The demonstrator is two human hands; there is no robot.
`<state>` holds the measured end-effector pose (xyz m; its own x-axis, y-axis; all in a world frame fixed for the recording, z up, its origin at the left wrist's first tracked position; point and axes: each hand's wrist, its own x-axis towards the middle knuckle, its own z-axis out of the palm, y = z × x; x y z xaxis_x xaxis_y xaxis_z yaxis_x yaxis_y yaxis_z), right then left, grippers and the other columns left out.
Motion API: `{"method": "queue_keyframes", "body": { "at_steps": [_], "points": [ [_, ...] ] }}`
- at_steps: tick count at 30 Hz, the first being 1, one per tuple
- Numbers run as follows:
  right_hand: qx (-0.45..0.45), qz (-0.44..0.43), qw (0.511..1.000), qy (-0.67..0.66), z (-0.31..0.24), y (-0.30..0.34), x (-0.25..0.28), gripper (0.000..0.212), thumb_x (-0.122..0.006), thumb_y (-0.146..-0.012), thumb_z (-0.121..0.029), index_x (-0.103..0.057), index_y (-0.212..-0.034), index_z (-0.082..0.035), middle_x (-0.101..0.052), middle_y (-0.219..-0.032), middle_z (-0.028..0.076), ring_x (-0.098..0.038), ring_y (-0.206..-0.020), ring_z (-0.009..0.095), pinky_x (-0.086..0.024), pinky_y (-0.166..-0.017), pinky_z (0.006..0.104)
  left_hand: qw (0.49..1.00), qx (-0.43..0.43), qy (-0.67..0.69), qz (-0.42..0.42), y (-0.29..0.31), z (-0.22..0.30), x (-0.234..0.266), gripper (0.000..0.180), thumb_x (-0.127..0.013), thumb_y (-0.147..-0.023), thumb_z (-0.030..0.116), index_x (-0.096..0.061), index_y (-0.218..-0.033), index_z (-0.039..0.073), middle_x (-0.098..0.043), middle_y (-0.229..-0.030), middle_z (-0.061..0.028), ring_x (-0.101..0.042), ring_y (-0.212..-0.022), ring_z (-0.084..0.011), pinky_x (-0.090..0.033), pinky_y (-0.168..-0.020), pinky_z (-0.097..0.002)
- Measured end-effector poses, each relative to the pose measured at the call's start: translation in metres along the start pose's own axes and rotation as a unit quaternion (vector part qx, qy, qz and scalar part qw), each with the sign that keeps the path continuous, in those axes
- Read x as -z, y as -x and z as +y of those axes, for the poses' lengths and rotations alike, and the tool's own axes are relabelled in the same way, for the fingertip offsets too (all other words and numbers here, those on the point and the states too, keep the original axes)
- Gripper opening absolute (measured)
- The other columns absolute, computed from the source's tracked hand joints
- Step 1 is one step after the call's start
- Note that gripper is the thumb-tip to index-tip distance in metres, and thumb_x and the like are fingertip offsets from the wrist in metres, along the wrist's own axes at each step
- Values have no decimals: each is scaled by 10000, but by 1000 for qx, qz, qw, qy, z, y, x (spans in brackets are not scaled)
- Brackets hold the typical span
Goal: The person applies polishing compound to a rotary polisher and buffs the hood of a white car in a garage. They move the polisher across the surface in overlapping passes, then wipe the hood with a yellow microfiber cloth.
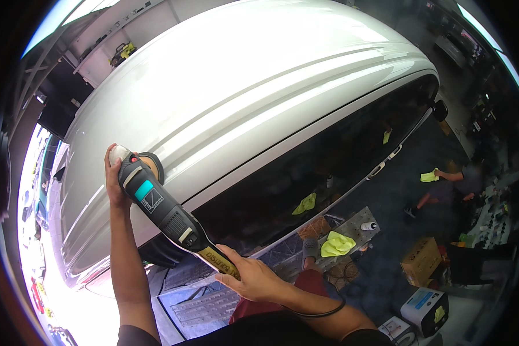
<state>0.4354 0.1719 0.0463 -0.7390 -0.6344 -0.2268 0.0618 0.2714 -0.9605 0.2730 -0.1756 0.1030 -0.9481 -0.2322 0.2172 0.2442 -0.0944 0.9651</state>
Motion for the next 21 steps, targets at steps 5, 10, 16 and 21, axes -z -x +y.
{"method": "queue_keyframes", "body": {
  "at_steps": [5, 10, 16, 21],
  "points": [
    [-16, 25, 999, -18, 9, 11, 38, 733, -646, -967, -380, -290, -1547, -105, -695, -1078, 284, -678, -1010, 467, -521, -893, 484, 1000, -16, -14, 4, -19, -10, -51, 546, -518, -973, 227, -344, -1477, 110, -641, -1095, -226, -681, -940, -281, -599, -832, -409],
    [-63, 57, 996, -32, 12, 32, 123, 700, -660, -958, -359, -342, -1526, -100, -696, -1130, 262, -689, -1052, 419, -534, -907, 447, 999, -10, 1, -33, -61, -38, -140, 521, -565, -961, 169, -409, -1449, 78, -616, -1103, -139, -641, -963, -210, -545, -865, -333],
    [-43, 191, 964, -178, 54, 63, 197, 616, -676, -939, -191, -426, -1462, 19, -691, -962, 105, -683, -795, 182, -544, -721, 298, 996, 7, -15, -83, -109, -67, -294, 510, -624, -940, 203, -469, -1411, 86, -598, -1156, -151, -617, -989, -206, -519, -888, -315],
    [-57, 265, 929, -252, 77, 84, 242, 326, -646, -933, -142, -527, -1197, 7, -605, -770, 45, -594, -637, 108, -511, -606, 253, 980, -35, -138, -140, -128, -87, -395, 584, -636, -907, 289, -462, -1424, 79, -617, -1193, -200, -622, -1078, -284, -495, -953, -363]
  ]
}}
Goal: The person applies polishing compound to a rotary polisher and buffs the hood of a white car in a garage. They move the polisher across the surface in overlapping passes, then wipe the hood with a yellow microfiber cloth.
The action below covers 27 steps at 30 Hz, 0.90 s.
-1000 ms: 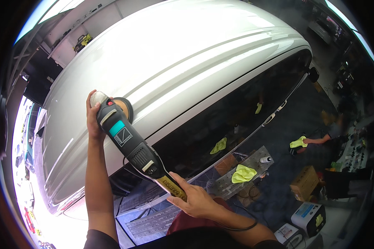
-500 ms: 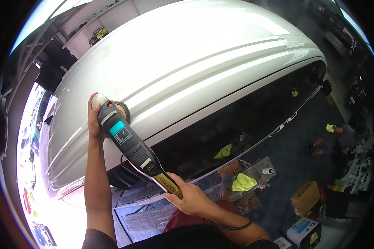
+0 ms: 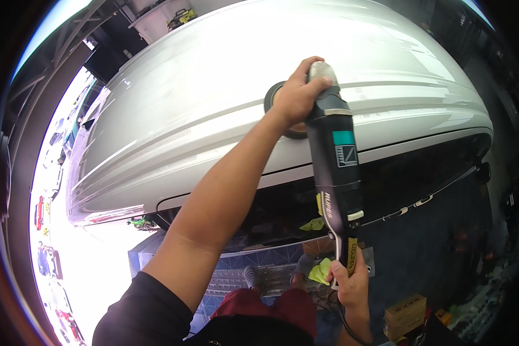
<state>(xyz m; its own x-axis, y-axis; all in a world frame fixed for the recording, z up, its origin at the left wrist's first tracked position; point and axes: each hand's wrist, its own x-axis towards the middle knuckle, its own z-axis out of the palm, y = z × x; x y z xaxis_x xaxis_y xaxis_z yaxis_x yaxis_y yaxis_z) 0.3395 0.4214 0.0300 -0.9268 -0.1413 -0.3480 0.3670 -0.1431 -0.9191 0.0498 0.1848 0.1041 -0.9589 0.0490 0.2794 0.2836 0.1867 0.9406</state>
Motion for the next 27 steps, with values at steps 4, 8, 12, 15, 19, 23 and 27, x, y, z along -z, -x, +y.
{"method": "queue_keyframes", "body": {
  "at_steps": [4, 8, 12, 15, 19, 23, 27],
  "points": [
    [-9, 16, 1000, -20, 15, 2, -2, 298, -637, -926, -139, -527, -1158, 10, -606, -764, 56, -598, -604, 125, -529, -595, 275, 997, 39, -51, -41, 0, 18, -15, 617, -635, -887, 350, -473, -1426, 98, -602, -1272, -248, -598, -1158, -352, -453, -1015, -387],
    [-13, -21, 1000, 17, 23, 2, -43, 294, -685, -906, -103, -542, -1145, -9, -608, -792, 40, -602, -625, 113, -507, -577, 261, 1000, 13, 9, -5, 27, 8, 46, 561, -636, -914, 276, -477, -1421, 96, -614, -1222, -200, -606, -1107, -273, -483, -966, -351],
    [-44, -98, 985, 132, 45, 6, -103, 469, -771, -883, -210, -539, -1233, -2, -674, -893, 79, -663, -739, 159, -549, -690, 310, 996, -5, 66, 67, 86, -6, 143, 538, -623, -928, 237, -468, -1419, 83, -602, -1183, -141, -587, -1058, -218, -478, -949, -323],
    [9, -148, 960, 238, 65, 15, -157, 604, -771, -887, -310, -504, -1344, -19, -722, -1037, 178, -729, -942, 299, -567, -852, 400, 993, 3, 68, 100, 140, -10, 223, 544, -604, -933, 206, -447, -1434, 64, -591, -1180, -136, -585, -1056, -201, -481, -953, -325],
    [58, -211, 948, 232, 104, 20, -223, 605, -743, -904, -351, -485, -1367, -60, -717, -996, 220, -724, -940, 385, -566, -830, 444, 987, -7, 59, 149, 208, -4, 299, 599, -600, -926, 202, -388, -1467, 57, -625, -1134, -173, -622, -1050, -225, -517, -945, -351],
    [70, -242, 937, 241, 146, 23, -279, 596, -733, -905, -352, -475, -1363, -73, -714, -985, 223, -716, -941, 399, -564, -811, 449, 986, 4, 79, 149, 250, -5, 363, 608, -609, -929, 218, -377, -1466, 51, -656, -1094, -197, -650, -1021, -242, -540, -930, -358],
    [42, -253, 929, 269, 160, 20, -297, 587, -740, -882, -351, -493, -1342, -83, -718, -982, 230, -707, -947, 415, -563, -812, 454, 986, 4, 50, 159, 259, -9, 375, 598, -622, -943, 245, -383, -1456, 50, -660, -1097, -194, -653, -1020, -236, -542, -925, -356]
  ]
}}
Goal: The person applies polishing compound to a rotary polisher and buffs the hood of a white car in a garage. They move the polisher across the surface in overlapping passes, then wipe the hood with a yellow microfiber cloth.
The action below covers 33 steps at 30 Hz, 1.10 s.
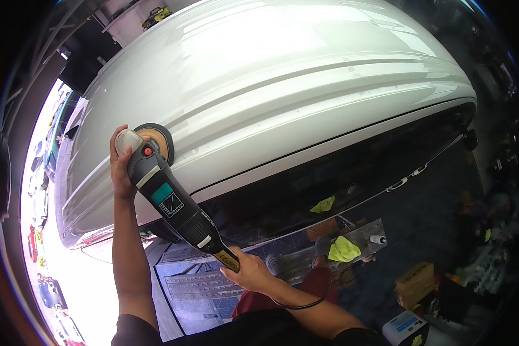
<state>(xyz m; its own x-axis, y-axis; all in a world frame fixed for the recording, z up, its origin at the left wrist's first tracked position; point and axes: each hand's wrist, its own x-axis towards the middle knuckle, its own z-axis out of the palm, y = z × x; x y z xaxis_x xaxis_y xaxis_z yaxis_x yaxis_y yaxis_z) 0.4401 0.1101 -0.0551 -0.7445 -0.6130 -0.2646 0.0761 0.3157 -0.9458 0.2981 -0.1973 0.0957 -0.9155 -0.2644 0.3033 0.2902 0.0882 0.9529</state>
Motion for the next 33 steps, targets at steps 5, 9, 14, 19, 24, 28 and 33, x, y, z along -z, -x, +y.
{"method": "queue_keyframes", "body": {
  "at_steps": [5, 9, 14, 19, 24, 28, 33],
  "points": [
    [-34, 55, 998, -5, 2, 5, 20, 485, -755, -850, -307, -581, -1223, -51, -725, -973, 227, -716, -921, 408, -568, -808, 454, 999, -11, 7, -33, -10, -5, -38, 579, -629, -949, 263, -402, -1439, 52, -649, -1119, -172, -644, -1029, -224, -524, -941, -350],
    [-31, 126, 990, -48, 9, 13, 39, 453, -776, -837, -316, -610, -1157, -41, -730, -937, 212, -729, -879, 392, -580, -787, 436, 996, -17, -50, -74, -39, -17, -86, 573, -629, -939, 246, -413, -1434, 54, -641, -1132, -166, -644, -1048, -220, -518, -953, -350],
    [-38, 168, 983, -65, 37, 25, 93, 513, -787, -850, -411, -614, -1161, -42, -727, -904, 216, -729, -890, 395, -575, -766, 438, 991, 5, 11, -130, -60, -18, -185, 570, -626, -925, 239, -424, -1426, 59, -667, -1108, -167, -655, -1041, -220, -528, -944, -360],
    [-22, 236, 966, -100, 59, 44, 168, 493, -792, -847, -403, -628, -1128, -33, -724, -915, 222, -730, -891, 385, -571, -769, 437, 985, -3, 15, -173, -86, -25, -301, 578, -638, -912, 238, -433, -1417, 49, -653, -1109, -157, -649, -1042, -218, -530, -944, -363],
    [-48, 289, 945, -144, 86, 59, 243, 472, -799, -842, -377, -627, -1087, -12, -712, -831, 148, -722, -767, 260, -561, -714, 390, 976, 2, 0, -219, -118, -39, -424, 547, -666, -907, 261, -492, -1382, 53, -610, -1107, -115, -597, -1046, -213, -491, -934, -337],
    [-70, 281, 909, -301, 101, 59, 288, 299, -784, -865, -192, -623, -1046, -16, -640, -756, 45, -622, -634, 126, -521, -600, 295, 964, -37, -56, -257, -140, -38, -496, 561, -688, -889, 308, -513, -1362, 62, -654, -1101, -153, -633, -1016, -234, -506, -916, -347],
    [-16, 320, 874, -366, 106, 59, 284, 251, -708, -866, -44, -584, -1076, 15, -628, -811, 66, -616, -628, 128, -536, -578, 287, 947, -45, -145, -284, -136, -21, -514, 613, -666, -879, 408, -504, -1390, 109, -653, -1127, -218, -628, -1082, -332, -488, -970, -405]
  ]
}}
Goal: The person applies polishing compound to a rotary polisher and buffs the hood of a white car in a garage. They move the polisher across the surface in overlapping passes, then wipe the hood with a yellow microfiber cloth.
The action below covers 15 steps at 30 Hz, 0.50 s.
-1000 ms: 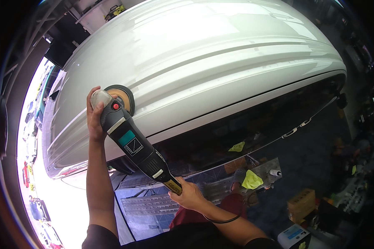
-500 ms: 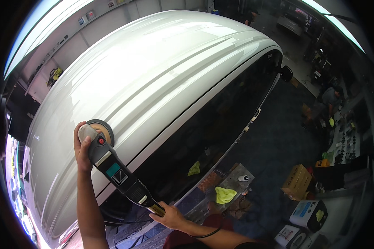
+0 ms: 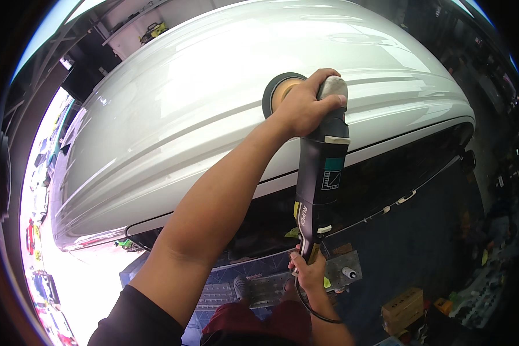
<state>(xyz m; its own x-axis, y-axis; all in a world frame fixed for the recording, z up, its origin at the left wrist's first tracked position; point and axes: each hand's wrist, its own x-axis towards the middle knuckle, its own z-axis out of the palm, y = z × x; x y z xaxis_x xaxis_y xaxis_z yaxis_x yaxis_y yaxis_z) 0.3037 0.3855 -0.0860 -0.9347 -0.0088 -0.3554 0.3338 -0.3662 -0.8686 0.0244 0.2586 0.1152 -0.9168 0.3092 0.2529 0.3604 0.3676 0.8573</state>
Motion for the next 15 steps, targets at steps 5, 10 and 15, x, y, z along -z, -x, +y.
{"method": "queue_keyframes", "body": {
  "at_steps": [5, 10, 15],
  "points": [
    [0, -31, 998, 56, 30, 26, -31, 255, -730, -860, -48, -590, -1066, 4, -630, -837, 51, -614, -644, 113, -519, -576, 263, 998, 4, 51, 42, 67, -19, 51, 602, -680, -886, 376, -496, -1397, 116, -639, -1168, -205, -615, -1116, -315, -481, -982, -396],
    [-79, -103, 981, 148, 58, 58, -87, 251, -781, -852, -119, -628, -1023, -17, -644, -786, 10, -583, -653, 66, -489, -578, 255, 990, -7, 68, 119, 158, -46, 133, 557, -689, -894, 280, -502, -1377, 75, -624, -1118, -144, -598, -1080, -227, -482, -945, -359],
    [-13, -182, 920, 346, 83, 91, -158, 438, -774, -850, -319, -630, -1158, -42, -728, -928, 185, -733, -865, 363, -567, -787, 435, 963, 16, 155, 218, 266, -71, 220, 531, -653, -896, 195, -494, -1379, 41, -620, -1132, -104, -602, -1045, -189, -491, -943, -329]
  ]
}}
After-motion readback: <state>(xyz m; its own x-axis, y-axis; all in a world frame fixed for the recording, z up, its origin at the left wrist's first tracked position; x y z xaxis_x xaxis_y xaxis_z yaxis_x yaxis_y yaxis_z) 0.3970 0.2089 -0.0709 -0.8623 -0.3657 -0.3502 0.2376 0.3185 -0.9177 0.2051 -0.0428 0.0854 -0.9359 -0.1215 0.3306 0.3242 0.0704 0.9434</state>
